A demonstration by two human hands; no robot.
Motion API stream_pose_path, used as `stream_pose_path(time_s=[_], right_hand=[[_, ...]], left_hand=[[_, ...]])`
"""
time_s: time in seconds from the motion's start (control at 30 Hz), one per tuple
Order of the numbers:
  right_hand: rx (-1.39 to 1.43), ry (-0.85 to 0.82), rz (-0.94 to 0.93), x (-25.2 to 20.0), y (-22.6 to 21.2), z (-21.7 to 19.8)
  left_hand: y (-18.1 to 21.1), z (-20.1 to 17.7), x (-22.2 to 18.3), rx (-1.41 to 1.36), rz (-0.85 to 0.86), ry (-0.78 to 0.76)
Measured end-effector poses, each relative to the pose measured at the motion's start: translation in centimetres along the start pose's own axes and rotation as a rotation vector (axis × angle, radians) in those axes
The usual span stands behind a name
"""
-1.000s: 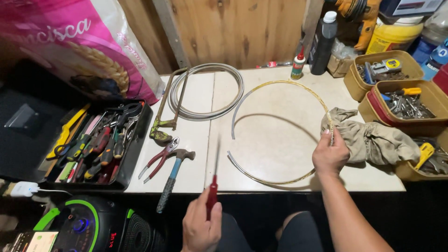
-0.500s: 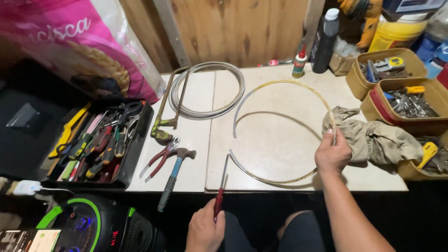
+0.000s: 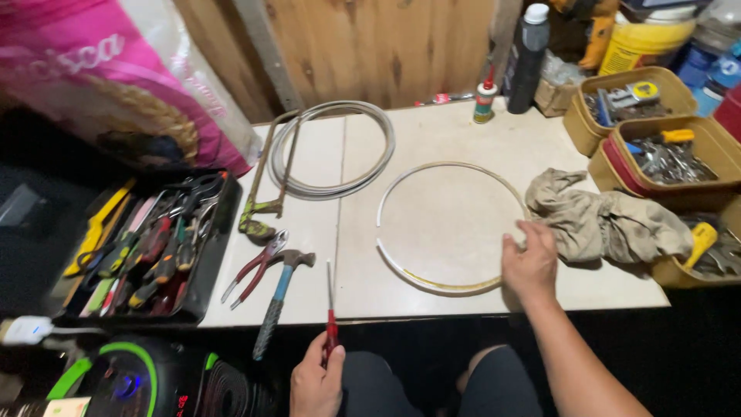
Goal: Repairing a circular instrument hoop using a hammer, screwdriver, and pliers on a workbench
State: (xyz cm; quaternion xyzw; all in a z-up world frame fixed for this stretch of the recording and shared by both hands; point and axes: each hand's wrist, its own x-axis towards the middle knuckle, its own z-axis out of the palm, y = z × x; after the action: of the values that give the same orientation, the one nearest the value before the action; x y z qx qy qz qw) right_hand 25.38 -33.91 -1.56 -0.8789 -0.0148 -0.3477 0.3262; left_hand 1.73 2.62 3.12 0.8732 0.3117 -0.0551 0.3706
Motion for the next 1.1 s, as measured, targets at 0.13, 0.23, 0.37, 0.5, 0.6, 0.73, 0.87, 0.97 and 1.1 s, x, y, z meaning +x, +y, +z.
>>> stream_pose_path(time_s=[0.13,0.23,0.37,0.5,0.6,0.73,0.87,0.97,1.1], right_hand=[[0.119,-0.013,-0.022,-0.9,-1.4,-1.3],[0.115,-0.031,0.099,-0.8,-1.1,-2.1],[0.052,-0.19,0.565,-0.1,1.3,-2.4],[0.22,-0.217,0.65,0.8,2.8,-2.2],[0.757,-0.088,0.847,0.5,4.6,-0.8],[0.698,-0.146,0.873,1.2,3.4,-1.5],[0.218,-0.291,0.782,2.0,2.9,-2.1],[0.133,-0.319,0.796,2.3,2.9,-2.1],[0.15,-0.3,0.78,2.6,2.5,-2.1]], left_hand=[[1.8,0.2,1.4,-0.159,0.034,0.1],[4.7,0.0,3.4,-0.219,0.101,0.158],[10.8,0.1,6.1,-0.579,0.11,0.164],[10.5,3.1,10.6,-0.474,0.168,0.236],[11.1,3.5,10.4,-0.364,0.037,0.264],[12.9,2.8,8.9,-0.241,0.011,0.206],[15.3,2.1,7.0,-0.205,0.089,0.067],[11.4,5.6,9.3,-0.026,0.33,0.146],[11.2,6.1,9.6,0.081,0.322,0.12]])
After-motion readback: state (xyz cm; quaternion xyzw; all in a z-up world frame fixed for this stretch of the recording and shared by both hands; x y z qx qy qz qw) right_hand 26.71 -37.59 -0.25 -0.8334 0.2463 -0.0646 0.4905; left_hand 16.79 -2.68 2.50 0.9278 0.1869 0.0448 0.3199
